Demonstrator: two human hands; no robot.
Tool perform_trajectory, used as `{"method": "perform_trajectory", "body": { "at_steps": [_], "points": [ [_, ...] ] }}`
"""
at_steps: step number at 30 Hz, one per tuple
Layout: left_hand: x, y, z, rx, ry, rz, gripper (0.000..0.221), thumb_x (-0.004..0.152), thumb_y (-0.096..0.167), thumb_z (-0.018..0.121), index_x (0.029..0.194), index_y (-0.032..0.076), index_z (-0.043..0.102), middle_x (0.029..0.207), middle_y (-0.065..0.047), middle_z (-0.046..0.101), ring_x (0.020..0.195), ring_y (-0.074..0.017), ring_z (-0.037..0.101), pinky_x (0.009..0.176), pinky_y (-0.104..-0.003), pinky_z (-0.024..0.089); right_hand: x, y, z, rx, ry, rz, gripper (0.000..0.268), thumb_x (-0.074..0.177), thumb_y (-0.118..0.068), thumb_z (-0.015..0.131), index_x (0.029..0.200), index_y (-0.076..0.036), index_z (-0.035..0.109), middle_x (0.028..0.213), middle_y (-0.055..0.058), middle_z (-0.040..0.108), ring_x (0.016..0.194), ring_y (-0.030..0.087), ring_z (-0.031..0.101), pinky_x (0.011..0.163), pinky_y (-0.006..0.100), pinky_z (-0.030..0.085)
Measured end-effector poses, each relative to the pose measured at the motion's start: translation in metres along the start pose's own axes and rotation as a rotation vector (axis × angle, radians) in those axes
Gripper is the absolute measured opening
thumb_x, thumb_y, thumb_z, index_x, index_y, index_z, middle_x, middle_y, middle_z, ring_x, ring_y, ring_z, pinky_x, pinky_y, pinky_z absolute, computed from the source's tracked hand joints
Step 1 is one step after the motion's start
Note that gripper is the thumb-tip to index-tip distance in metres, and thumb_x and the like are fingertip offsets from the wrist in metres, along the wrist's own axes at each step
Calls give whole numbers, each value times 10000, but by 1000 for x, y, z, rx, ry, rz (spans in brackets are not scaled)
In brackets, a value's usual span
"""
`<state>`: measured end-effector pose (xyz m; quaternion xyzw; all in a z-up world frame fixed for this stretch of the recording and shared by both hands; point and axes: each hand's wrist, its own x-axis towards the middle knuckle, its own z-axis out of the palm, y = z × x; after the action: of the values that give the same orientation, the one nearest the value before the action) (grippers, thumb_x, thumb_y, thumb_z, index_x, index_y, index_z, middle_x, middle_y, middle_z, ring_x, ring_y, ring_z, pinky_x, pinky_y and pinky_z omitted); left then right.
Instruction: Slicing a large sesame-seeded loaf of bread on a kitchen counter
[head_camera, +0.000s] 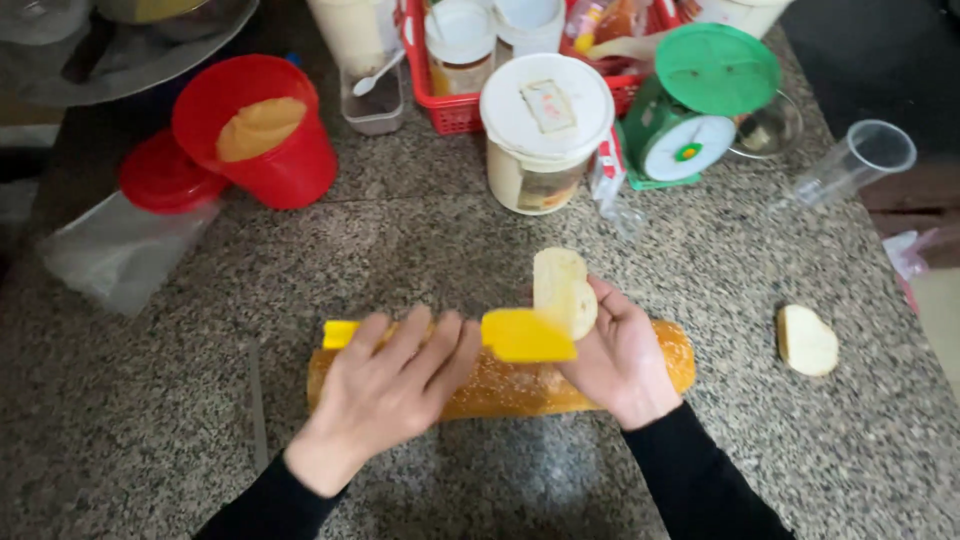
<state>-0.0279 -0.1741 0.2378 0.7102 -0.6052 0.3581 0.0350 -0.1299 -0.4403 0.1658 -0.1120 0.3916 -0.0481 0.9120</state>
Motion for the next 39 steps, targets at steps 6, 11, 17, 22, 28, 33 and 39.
{"method": "perform_trajectory", "body": {
  "at_steps": [6,11,17,22,28,33,39],
  "points": [
    [6,-23,-19,-328,23,-311,217,1090,344,828,1204,163,867,1092,28,810,965,-189,579,913,-395,311,-12,-10,-5,81,-154,67,553,1125,-329,488,1548,-40,697,1486,186,755,1322,345,714,1201,472,522],
    [36,-13,-23,-371,-53,-353,153,1145,332,741,1102,190,777,952,20,745,841,-194,613,886,-388,331,-27,1,-7,6,-256,72,478,1175,-355,455,1502,-90,681,1475,137,761,1361,302,698,1182,476,499],
    [45,-20,-17,-69,-50,-411,196,1194,346,753,1044,223,723,802,27,597,744,-198,486,803,-398,298,-45,2,-7,-44,-213,49,499,1155,-331,469,1541,-98,682,1499,140,743,1387,302,688,1198,462,490],
    [50,-6,-22,-357,-71,-296,161,1157,348,766,1072,213,786,824,33,687,813,-205,578,924,-394,349,-51,-4,-16,-88,-373,-4,439,1177,-340,486,1479,-107,704,1439,160,776,1303,327,716,1111,508,523],
    [54,-12,-24,-12,32,-341,167,1177,260,824,1031,201,770,835,28,610,810,-213,543,828,-394,337,-57,-6,-15,-38,-352,26,531,1112,-342,589,1561,-73,685,1506,182,747,1371,341,703,1136,440,533],
    [59,10,-12,-380,-95,-385,300,1214,387,645,1080,187,823,701,54,603,713,-180,474,830,-388,334,-58,-7,-17,-145,-414,-95,440,1168,-323,516,1462,-85,739,1418,133,797,1309,304,728,1077,454,543],
    [67,-15,-18,-233,-25,-384,262,1212,380,694,1030,208,771,815,43,654,780,-204,530,844,-399,330,-56,-9,-32,-50,-502,25,464,1162,-335,531,1490,-67,720,1469,166,768,1362,321,710,1178,495,509]
  ]
}}
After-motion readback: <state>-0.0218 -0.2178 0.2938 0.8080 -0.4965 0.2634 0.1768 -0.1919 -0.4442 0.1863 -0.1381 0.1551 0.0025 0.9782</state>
